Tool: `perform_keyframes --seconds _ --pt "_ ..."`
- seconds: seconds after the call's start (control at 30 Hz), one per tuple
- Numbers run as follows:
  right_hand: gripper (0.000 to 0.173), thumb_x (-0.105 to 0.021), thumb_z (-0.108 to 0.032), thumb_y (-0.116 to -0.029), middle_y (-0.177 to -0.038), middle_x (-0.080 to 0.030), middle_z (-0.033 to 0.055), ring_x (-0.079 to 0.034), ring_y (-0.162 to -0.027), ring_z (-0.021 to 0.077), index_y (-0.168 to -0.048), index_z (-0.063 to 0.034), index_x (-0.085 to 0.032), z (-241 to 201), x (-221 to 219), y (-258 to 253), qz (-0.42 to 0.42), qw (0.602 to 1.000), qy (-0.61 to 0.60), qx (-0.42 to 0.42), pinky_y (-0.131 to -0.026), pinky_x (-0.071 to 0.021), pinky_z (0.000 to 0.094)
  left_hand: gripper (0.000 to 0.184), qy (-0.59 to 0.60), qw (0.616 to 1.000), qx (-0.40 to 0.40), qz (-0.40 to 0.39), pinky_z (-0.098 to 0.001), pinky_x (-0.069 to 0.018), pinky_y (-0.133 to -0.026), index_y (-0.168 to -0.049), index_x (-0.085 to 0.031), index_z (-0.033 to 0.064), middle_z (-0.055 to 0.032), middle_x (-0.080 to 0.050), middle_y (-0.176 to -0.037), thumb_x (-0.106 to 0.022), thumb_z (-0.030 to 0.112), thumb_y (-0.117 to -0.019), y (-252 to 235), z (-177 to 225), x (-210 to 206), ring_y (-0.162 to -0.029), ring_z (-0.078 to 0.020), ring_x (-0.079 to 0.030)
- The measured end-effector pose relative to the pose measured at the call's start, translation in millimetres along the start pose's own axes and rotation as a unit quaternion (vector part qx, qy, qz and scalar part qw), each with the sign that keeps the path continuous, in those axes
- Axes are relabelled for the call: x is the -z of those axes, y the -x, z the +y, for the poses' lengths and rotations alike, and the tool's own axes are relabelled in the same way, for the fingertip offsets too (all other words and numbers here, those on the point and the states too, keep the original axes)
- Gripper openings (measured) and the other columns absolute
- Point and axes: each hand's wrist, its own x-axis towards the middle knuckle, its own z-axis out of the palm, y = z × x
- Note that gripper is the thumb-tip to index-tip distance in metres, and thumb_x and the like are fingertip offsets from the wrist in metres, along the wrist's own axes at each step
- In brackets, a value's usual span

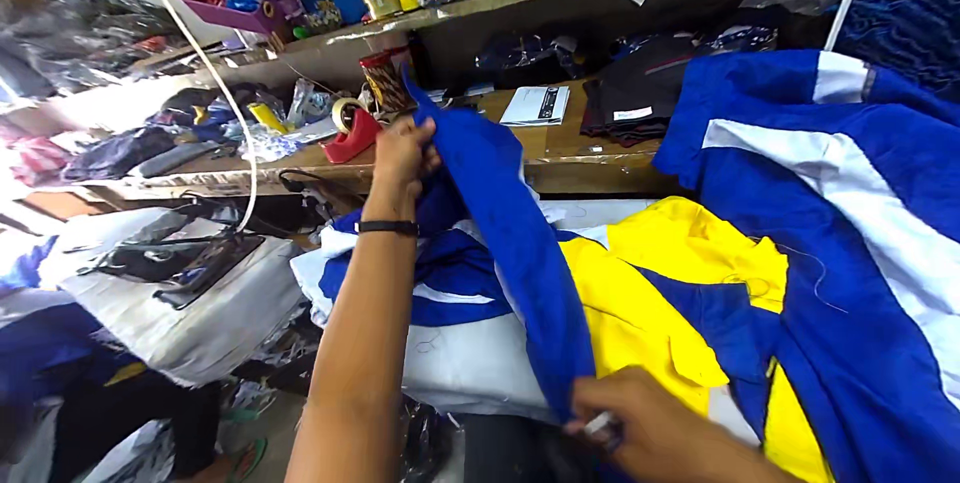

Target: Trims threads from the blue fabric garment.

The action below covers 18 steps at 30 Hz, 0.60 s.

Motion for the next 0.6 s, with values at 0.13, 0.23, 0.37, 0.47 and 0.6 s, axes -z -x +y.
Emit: perform_keyframes --seconds 0.13,0.23,0.37,0.47,0.6 --pt "0.012 -0.072 -0.012 -0.0846 -0.071 -0.065 0.0155 -0.068 -0.069 0.0371 -0.092 -0.0041 -0.068 14.8 -45.9 1.2 -0.249 0.961 0.061 -0.108 -0.060 -0.0502 0.0589 0.016 -0.005 0.986 0.164 0.016 -0.0221 -0.0491 -0.057 -0.113 -0.057 0.0045 0.0006 -0.057 -0.078 -0.055 0.018 -0.1053 19.7 -86.2 20.5 -0.059 -0.0050 -0.053" --pt "0.014 -0.070 -0.012 -0.0877 -0.077 -0.067 0.0167 -0.068 -0.076 0.0390 -0.099 -0.0047 -0.068 18.9 -48.0 -4.9 -0.346 0.928 0.058 -0.130 -0.064 -0.0497 0.0600 0.026 0.044 0.982 0.185 -0.019 -0.0285 -0.0562 -0.072 -0.122 -0.056 0.0039 -0.0036 -0.064 -0.092 -0.047 0.026 -0.1094 45.8 -99.0 37.2 -0.077 -0.0097 -0.064" --pt "0.018 -0.075 -0.015 -0.0819 -0.073 -0.068 0.0106 -0.068 -0.069 0.0323 -0.098 -0.0085 -0.070 19.2 -34.5 -11.4 -0.293 0.952 0.040 -0.082 -0.060 -0.0514 0.0567 0.031 0.011 0.986 0.141 -0.089 -0.0313 -0.0578 -0.077 -0.115 -0.062 0.0063 -0.0025 -0.068 -0.095 -0.048 0.033 -0.1089 95.1 -99.3 47.7 -0.083 -0.0097 -0.067" --pt "0.044 -0.075 -0.044 -0.0887 -0.083 -0.068 0.0050 -0.066 -0.069 0.0200 -0.117 -0.0124 -0.067 17.8 -16.7 -32.8 -0.147 0.987 0.010 -0.070 -0.059 -0.0556 0.0461 0.020 0.028 0.993 0.105 -0.055 -0.0240 -0.0563 -0.069 -0.113 -0.065 0.0097 0.0017 -0.066 -0.088 -0.056 0.026 -0.1061 119.9 -106.7 41.2 -0.073 -0.0038 -0.064" --pt "0.042 -0.056 -0.046 -0.1015 -0.091 -0.069 0.0051 -0.064 -0.074 0.0172 -0.123 -0.0105 -0.067 22.3 -3.2 -82.1 0.036 0.987 0.129 -0.086 -0.063 -0.0539 0.0404 0.019 0.162 0.978 0.128 0.000 -0.0238 -0.0584 -0.068 -0.112 -0.067 0.0130 0.0033 -0.069 -0.088 -0.054 0.026 -0.1068 126.7 -112.8 32.1 -0.073 -0.0048 -0.067"
